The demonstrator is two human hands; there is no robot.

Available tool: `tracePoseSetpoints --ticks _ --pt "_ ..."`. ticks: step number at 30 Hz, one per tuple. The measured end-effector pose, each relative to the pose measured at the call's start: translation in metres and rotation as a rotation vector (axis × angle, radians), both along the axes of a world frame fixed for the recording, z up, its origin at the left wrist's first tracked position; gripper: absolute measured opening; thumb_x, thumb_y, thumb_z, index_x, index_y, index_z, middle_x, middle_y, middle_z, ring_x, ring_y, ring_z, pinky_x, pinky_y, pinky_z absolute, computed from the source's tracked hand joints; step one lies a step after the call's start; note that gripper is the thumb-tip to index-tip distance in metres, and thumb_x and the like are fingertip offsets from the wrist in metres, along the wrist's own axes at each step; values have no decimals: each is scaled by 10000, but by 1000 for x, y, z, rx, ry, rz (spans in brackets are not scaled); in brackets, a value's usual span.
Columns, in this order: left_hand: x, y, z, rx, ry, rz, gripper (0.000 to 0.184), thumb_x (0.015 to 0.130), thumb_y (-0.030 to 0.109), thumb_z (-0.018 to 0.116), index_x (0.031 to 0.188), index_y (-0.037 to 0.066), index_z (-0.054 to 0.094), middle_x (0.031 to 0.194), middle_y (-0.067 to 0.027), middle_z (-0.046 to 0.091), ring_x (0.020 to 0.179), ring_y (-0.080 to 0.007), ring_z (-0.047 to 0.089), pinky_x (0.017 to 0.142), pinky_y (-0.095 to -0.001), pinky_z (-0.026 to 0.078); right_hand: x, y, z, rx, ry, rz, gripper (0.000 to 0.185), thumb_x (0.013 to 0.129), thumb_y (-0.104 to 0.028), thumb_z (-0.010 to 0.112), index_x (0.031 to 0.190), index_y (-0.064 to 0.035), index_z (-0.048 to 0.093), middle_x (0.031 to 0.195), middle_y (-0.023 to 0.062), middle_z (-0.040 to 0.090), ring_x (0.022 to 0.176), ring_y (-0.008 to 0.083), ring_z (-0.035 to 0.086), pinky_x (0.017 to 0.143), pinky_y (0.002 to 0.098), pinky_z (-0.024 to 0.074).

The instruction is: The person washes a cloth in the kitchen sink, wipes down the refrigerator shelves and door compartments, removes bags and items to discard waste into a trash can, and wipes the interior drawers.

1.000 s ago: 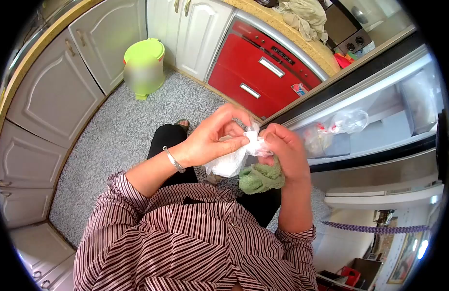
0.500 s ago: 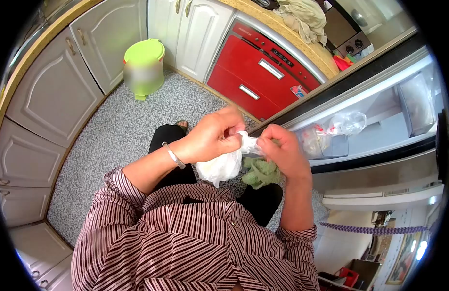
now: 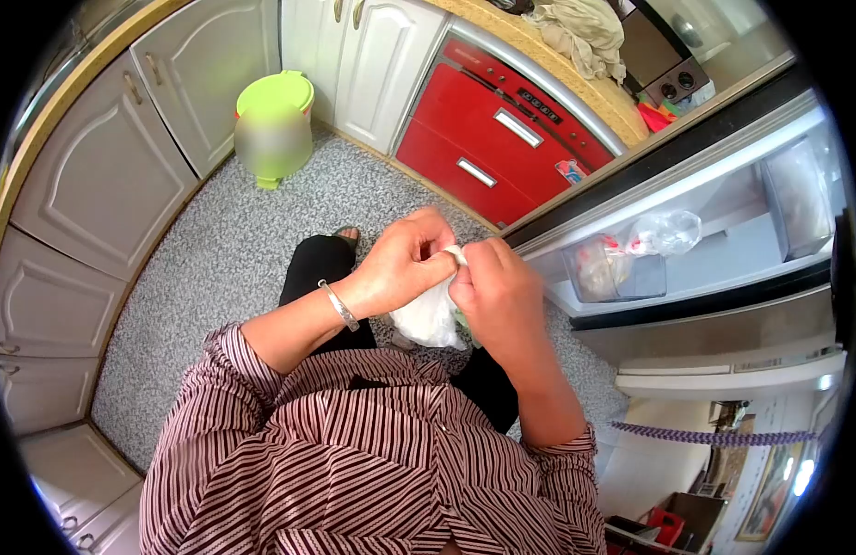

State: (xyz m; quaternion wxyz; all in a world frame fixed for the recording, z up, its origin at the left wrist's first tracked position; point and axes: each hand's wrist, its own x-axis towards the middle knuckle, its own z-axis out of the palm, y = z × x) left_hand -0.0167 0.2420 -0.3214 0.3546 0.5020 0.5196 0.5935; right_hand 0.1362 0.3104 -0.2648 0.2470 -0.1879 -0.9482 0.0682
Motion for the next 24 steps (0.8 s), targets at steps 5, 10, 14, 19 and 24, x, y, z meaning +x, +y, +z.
tracePoseSetpoints --ticks 5,10,14,19,24 --pt "-6 3 -10 47 0 -36 56 813 8 552 867 -9 554 899 -25 477 806 -75 480 699 -234 422 -5 7 -5 73 72 119 181 696 -78 662 765 -48 497 766 103 504 705 302 563 607 424 470" --pt "-6 -1 -9 -15 -390 -157 58 825 27 549 875 14 574 891 -3 529 800 -79 509 726 -233 436 -2 9 -5 -260 131 58 114 728 -42 642 767 -29 537 778 110 549 717 310 581 633 410 481" --pt "-7 1 -7 -108 -752 -234 75 876 90 572 914 36 607 813 9 582 757 -66 542 667 -244 456 -3 21 -9 -692 223 37 103 766 -23 625 859 -37 583 862 113 612 744 309 613 649 394 499" --pt "-2 3 -16 -140 -551 -119 42 877 69 570 900 35 577 841 -3 594 759 -70 551 666 -235 461 -9 7 1 -60 79 69 158 736 -52 651 859 -50 553 812 92 580 733 286 617 632 389 505" --pt "-2 3 -20 -166 -329 -69 65 874 91 591 906 40 566 822 6 584 743 -61 535 656 -232 454 -14 12 -5 207 -90 97 167 722 -90 645 822 -71 513 765 86 533 706 273 607 612 386 509"
